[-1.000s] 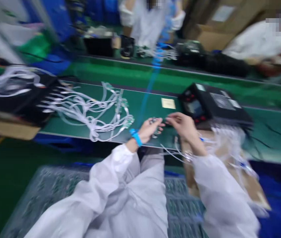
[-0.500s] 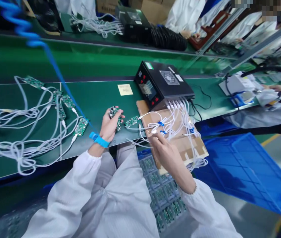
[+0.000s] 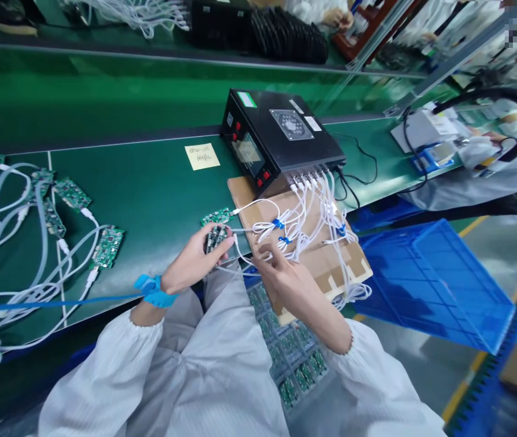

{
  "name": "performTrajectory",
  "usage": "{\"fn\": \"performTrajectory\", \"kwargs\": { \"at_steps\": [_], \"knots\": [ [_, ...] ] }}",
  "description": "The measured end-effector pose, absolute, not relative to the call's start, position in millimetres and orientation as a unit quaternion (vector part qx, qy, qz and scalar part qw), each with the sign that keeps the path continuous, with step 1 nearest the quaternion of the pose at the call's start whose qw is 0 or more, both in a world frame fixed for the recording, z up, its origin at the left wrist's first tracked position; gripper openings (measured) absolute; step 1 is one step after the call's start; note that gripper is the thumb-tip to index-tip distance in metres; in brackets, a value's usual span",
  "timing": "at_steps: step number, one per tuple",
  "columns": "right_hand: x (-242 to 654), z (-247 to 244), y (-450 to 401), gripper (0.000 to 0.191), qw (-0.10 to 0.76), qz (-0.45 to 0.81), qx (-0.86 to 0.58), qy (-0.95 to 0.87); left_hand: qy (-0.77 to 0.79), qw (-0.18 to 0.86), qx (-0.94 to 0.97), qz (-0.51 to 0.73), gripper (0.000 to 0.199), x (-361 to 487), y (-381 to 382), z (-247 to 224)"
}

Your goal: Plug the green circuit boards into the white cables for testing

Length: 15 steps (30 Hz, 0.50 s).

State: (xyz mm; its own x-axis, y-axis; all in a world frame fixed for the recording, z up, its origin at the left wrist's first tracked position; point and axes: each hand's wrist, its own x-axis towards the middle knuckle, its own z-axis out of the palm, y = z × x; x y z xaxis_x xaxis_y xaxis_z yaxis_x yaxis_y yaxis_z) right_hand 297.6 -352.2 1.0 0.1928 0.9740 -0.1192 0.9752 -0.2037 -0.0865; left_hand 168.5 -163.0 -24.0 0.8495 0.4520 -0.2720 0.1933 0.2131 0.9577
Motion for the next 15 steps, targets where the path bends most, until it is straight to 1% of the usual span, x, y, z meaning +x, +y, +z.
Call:
{"fn": "performTrajectory", "kwargs": {
  "at_steps": [2, 4, 8, 11, 13, 15],
  "knots": [
    [300.5, 10.0, -365.4, 0.042, -0.029, -0.097, 0.767, 0.634, 0.274, 0.714, 0.634, 0.114, 0.039, 169.5, -157.6, -25.8],
    [303.7, 17.5, -380.8, 0.037, -0.053, -0.125, 0.767, 0.627, 0.265, 0.699, 0.657, 0.099, 0.039, 168.5, -153.9, -26.0],
    [309.9, 26.7, -409.0, 0.024, -0.033, -0.178, 0.782, 0.597, 0.165, 0.689, 0.706, 0.001, 0.033, 169.4, -158.1, -23.4],
    [315.0, 34.5, -422.1, 0.016, -0.03, -0.215, 0.789, 0.574, 0.106, 0.668, 0.736, -0.019, 0.024, 174.9, -168.2, -23.0],
    [317.6, 40.9, -424.3, 0.019, -0.04, -0.211, 0.797, 0.565, 0.098, 0.656, 0.748, -0.025, 0.022, 178.2, -174.4, -24.4],
    [317.4, 44.9, -418.7, 0.028, -0.054, -0.159, 0.812, 0.559, 0.093, 0.651, 0.752, -0.043, 0.023, 179.7, -178.7, -26.0]
  ]
}}
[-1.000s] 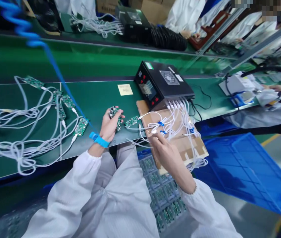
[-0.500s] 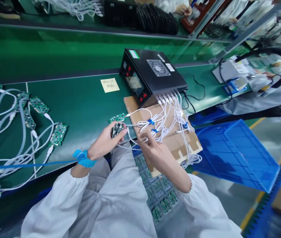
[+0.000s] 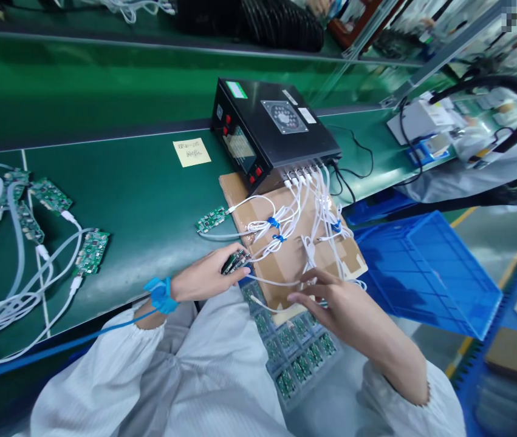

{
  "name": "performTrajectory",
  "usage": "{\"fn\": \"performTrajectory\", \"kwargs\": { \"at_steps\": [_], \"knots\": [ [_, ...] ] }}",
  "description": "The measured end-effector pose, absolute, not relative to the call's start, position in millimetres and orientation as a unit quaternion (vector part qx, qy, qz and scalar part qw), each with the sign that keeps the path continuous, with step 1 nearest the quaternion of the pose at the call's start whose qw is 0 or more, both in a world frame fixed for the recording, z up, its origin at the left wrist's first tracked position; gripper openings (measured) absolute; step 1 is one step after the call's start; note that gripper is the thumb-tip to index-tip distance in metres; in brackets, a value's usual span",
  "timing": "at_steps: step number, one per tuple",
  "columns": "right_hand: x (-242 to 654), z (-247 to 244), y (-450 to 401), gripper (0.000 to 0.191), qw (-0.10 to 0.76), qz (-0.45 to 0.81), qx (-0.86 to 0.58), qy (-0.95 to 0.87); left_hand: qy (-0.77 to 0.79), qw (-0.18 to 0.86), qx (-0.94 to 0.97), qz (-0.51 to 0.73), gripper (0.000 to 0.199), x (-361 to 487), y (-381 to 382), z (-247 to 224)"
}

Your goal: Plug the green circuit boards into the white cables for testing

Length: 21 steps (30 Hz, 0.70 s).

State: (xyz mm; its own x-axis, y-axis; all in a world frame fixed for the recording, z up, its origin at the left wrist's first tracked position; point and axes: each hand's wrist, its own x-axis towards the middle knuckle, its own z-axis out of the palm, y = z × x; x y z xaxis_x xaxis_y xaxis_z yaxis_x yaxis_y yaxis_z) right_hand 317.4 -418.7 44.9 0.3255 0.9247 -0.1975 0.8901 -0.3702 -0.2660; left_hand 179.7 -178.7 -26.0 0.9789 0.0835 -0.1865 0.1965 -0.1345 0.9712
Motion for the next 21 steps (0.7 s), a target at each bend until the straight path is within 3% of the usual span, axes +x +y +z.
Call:
{"fn": "performTrajectory", "kwargs": {
  "at_steps": [4, 10, 13, 16, 21],
  "knots": [
    [306.0, 35.9, -382.2, 0.024, 0.057, 0.038, -0.798, -0.599, 0.087, 0.633, 0.763, -0.099, 0.027, 173.8, -183.1, -23.3],
    [288.8, 2.3, -322.9, 0.01, -0.075, 0.075, -0.701, -0.705, 0.101, 0.575, 0.79, -0.186, 0.038, 138.8, -180.8, -10.4],
    [291.1, -3.9, -319.4, 0.012, -0.087, 0.066, -0.69, -0.715, 0.105, 0.589, 0.763, -0.244, 0.038, 120.8, -173.5, -7.4],
    [301.7, 2.4, -331.9, 0.011, -0.01, 0.054, -0.688, -0.723, 0.148, 0.632, 0.732, -0.204, 0.039, 112.9, -165.6, -5.0],
    [322.9, 23.9, -360.9, 0.033, 0.27, 0.026, -0.705, -0.656, 0.246, 0.715, 0.65, -0.071, 0.041, 119.3, -156.9, 3.2]
  ]
}}
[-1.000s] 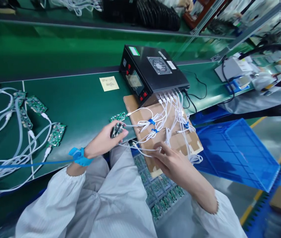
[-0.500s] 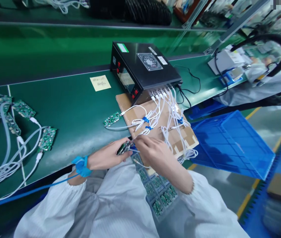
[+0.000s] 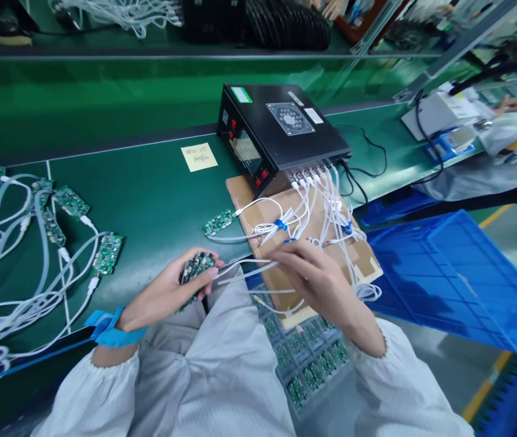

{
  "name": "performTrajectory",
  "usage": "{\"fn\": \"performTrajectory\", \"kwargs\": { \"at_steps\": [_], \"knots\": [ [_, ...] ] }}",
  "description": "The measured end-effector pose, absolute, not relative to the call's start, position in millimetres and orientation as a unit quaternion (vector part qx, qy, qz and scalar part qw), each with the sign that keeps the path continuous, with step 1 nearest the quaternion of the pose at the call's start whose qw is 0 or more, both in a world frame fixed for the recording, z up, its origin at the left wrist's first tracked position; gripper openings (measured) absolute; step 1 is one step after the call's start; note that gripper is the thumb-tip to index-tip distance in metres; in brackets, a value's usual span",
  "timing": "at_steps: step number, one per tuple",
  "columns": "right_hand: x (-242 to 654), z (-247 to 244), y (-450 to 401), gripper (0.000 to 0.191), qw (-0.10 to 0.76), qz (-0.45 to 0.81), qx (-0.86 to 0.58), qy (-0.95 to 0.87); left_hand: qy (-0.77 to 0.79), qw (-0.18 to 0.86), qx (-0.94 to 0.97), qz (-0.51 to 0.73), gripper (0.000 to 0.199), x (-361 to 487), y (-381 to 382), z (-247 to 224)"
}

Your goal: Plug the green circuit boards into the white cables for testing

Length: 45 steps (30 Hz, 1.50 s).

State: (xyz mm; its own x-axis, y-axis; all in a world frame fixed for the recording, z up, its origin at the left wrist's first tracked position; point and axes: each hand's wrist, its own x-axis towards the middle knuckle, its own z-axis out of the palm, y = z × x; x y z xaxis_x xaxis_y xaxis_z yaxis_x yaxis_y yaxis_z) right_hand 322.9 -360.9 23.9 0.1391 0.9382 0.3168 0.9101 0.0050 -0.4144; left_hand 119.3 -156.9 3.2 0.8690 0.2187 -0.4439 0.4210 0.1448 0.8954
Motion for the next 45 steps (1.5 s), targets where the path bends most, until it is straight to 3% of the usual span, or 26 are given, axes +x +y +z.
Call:
{"fn": "performTrajectory", "kwargs": {
  "at_steps": [4, 6, 11, 17, 24, 36, 45],
  "knots": [
    [330.9, 28.4, -373.7, 0.036, 0.376, -0.032, -0.723, -0.578, 0.245, 0.77, 0.588, -0.024, 0.041, 128.1, -156.9, 0.1],
    [331.7, 27.4, -375.4, 0.036, 0.356, -0.019, -0.724, -0.591, 0.224, 0.808, 0.545, -0.003, 0.041, 132.9, -159.3, -4.0],
    [314.5, 22.1, -363.0, 0.038, 0.206, -0.023, -0.718, -0.664, 0.21, 0.849, 0.481, 0.054, 0.042, 146.8, -170.9, -3.4],
    [281.6, 10.4, -335.4, 0.057, 0.257, 0.014, -0.715, -0.651, 0.239, 0.851, 0.453, 0.119, 0.038, 157.9, -186.3, 0.2],
    [291.3, 15.4, -333.2, 0.034, 0.295, 0.032, -0.704, -0.645, 0.374, 0.831, 0.317, 0.262, 0.039, 163.0, -172.7, 0.1],
    [288.4, 8.3, -332.3, 0.043, 0.411, -0.019, -0.673, -0.614, 0.33, 0.836, 0.319, 0.301, 0.05, 165.2, -183.1, 2.0],
    [284.8, 3.9, -331.2, 0.033, 0.375, -0.137, -0.681, -0.614, 0.309, 0.837, 0.309, 0.328, 0.051, 168.8, -189.0, 6.2]
  ]
}}
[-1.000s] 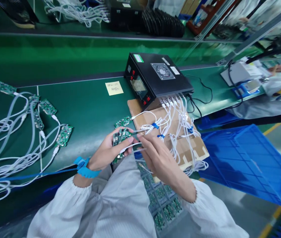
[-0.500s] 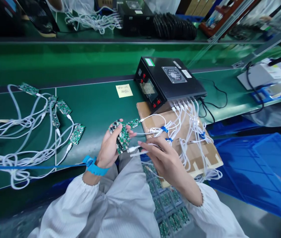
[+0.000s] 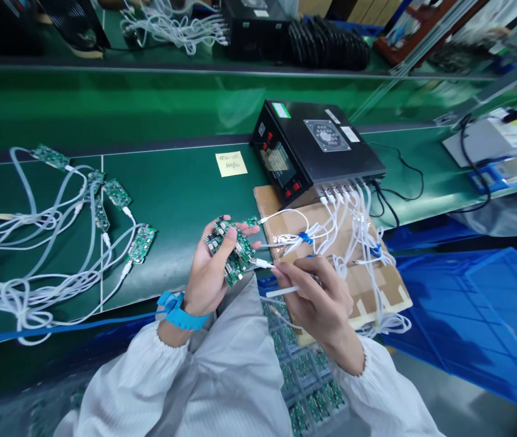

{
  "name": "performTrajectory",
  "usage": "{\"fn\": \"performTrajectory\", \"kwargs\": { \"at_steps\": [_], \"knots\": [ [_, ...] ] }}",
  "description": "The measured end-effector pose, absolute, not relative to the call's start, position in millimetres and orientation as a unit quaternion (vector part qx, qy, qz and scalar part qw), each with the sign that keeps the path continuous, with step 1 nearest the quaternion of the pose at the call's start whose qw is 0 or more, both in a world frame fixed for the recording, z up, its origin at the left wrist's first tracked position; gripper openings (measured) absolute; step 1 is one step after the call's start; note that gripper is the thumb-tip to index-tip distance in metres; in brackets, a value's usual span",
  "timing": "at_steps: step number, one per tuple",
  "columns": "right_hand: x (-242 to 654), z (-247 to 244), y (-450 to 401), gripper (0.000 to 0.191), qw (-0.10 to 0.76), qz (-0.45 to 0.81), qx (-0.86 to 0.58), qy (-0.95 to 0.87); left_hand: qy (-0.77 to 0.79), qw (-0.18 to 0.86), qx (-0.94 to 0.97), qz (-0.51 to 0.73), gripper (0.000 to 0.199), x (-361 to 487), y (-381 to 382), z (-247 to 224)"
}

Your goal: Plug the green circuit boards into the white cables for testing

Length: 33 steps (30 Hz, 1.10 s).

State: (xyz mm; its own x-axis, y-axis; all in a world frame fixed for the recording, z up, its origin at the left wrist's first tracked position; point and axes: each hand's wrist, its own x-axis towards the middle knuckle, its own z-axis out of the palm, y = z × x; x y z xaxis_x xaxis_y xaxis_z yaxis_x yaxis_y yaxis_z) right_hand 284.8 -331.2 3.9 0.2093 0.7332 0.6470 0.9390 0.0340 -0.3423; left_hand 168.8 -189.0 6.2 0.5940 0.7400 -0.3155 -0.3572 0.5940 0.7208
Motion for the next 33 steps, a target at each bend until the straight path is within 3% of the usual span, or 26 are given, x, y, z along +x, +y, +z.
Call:
{"fn": "performTrajectory", "kwargs": {
  "at_steps": [10, 21, 26, 33],
  "knots": [
    [282.8, -0.3, -335.8, 0.037, 0.326, -0.183, -0.704, -0.604, 0.308, 0.816, 0.318, 0.372, 0.048, 169.8, -193.9, 0.6],
    [276.5, 12.0, -327.9, 0.022, 0.259, -0.208, -0.715, -0.615, 0.333, 0.759, 0.411, 0.379, 0.051, 162.7, -199.3, -10.7],
    [276.0, 14.5, -327.8, 0.016, 0.268, -0.166, -0.712, -0.627, 0.307, 0.766, 0.416, 0.383, 0.05, 160.5, -200.2, -7.8],
    [278.9, 11.9, -330.7, 0.012, 0.331, -0.061, -0.72, -0.607, 0.295, 0.755, 0.453, 0.372, 0.066, 156.9, -197.0, -4.1]
  ]
}}
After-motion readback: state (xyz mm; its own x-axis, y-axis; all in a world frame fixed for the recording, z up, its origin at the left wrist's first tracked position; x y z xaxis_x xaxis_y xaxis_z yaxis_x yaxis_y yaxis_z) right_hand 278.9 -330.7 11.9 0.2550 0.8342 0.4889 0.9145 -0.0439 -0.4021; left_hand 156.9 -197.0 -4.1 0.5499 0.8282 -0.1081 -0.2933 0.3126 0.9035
